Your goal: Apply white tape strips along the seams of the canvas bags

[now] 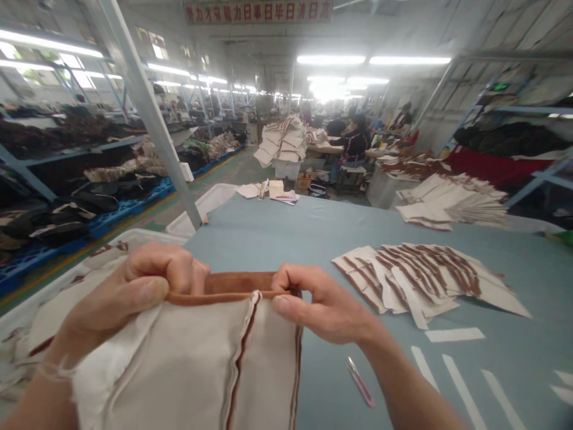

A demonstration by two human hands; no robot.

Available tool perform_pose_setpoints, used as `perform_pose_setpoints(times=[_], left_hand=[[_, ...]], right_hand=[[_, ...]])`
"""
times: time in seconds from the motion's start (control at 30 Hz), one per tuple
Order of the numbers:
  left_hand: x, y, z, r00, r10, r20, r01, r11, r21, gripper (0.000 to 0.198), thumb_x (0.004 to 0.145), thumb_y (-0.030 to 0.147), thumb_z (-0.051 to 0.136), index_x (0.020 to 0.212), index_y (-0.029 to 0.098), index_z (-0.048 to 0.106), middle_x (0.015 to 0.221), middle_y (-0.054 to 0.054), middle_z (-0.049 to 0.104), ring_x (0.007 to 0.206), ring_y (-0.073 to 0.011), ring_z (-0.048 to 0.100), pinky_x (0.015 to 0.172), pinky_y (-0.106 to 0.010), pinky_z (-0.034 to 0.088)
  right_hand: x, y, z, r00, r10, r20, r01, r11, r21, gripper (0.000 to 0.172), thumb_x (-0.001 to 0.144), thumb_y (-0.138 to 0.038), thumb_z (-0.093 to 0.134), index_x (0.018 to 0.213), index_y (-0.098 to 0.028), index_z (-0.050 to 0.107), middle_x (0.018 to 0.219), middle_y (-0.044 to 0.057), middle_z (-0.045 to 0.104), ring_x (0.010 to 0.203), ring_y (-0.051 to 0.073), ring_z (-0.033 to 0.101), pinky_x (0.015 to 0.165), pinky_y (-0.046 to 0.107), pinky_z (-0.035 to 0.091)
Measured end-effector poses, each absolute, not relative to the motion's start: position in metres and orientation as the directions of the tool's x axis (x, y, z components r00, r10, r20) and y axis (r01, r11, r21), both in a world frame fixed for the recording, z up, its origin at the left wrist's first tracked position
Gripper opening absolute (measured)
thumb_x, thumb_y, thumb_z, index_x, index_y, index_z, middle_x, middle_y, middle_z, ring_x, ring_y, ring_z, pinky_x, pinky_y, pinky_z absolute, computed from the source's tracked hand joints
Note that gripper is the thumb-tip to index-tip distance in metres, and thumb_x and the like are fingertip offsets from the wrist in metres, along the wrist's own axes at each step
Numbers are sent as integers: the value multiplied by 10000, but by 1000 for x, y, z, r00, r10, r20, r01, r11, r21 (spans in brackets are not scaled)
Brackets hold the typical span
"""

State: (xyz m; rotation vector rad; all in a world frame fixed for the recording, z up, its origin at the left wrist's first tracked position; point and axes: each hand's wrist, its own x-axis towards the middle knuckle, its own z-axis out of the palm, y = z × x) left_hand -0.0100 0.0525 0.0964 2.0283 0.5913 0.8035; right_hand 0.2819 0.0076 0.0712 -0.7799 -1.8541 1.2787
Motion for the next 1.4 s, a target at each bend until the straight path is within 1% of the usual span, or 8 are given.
perform_pose_setpoints(times=[0.17,0.3,0.4,0.6,0.8,1.03,1.17,1.4], left_hand=[[2,54,87,814,553,181,148,-498,855,474,975,637,671,872,179,728,825,-13,713,733,-173,622,709,-275,475],[38,44,75,809,520,273,181,-663,727,150,903,299,670,984,194,740,916,-7,731,886,-183,646,894,-277,475],[61,37,70,801,477,362,98,-701,706,159,872,213,587,966,186,712,922,-8,738,917,-177,661,948,-283,462],[79,30,68,806,469,361,124,-730,671,168,950,204,507,908,186,669,803,27,698,727,-123,596,741,-235,423],[85,17,69,847,406,344,143,-797,586,283,1033,172,403,796,195,557,711,46,558,630,-114,493,642,-244,367],[89,0,76,847,406,344,102,-758,644,273,1008,91,427,763,209,441,680,82,436,580,-86,393,587,-213,319],[90,-3,80,852,388,353,53,-733,679,268,1018,89,429,783,193,503,712,80,478,590,-65,419,576,-186,320],[89,-5,70,859,430,278,49,-610,791,249,1038,149,457,850,188,616,726,73,563,621,-73,479,615,-169,373]], right_hand=[[293,-13,93,-539,826,165,216,325,-921,255,961,-389,577,788,-231,477,672,-72,404,603,110,338,547,261,250],[298,-19,91,-506,853,128,323,325,-889,242,935,-361,575,768,-231,457,660,-77,371,602,111,321,559,268,241],[303,-24,83,-487,862,139,306,317,-898,297,949,-406,598,767,-230,441,685,-68,390,630,115,339,585,265,259],[315,-34,63,-425,899,100,243,220,-945,496,990,-652,596,776,-237,429,678,-74,331,597,115,281,556,264,246],[322,-43,45,-383,921,75,291,197,-936,457,1004,-630,561,798,-234,463,685,-67,372,609,124,327,566,263,278],[311,-56,47,-356,863,359,388,486,-783,387,939,-572,701,877,-222,550,822,-15,595,752,160,513,716,298,400],[305,-56,44,-343,851,398,328,506,-798,373,936,-515,760,850,-225,541,802,-28,591,731,146,503,706,289,398],[307,-54,34,-393,883,255,122,326,-938,438,927,-556,777,816,-222,515,752,-46,532,681,123,438,630,264,359]])
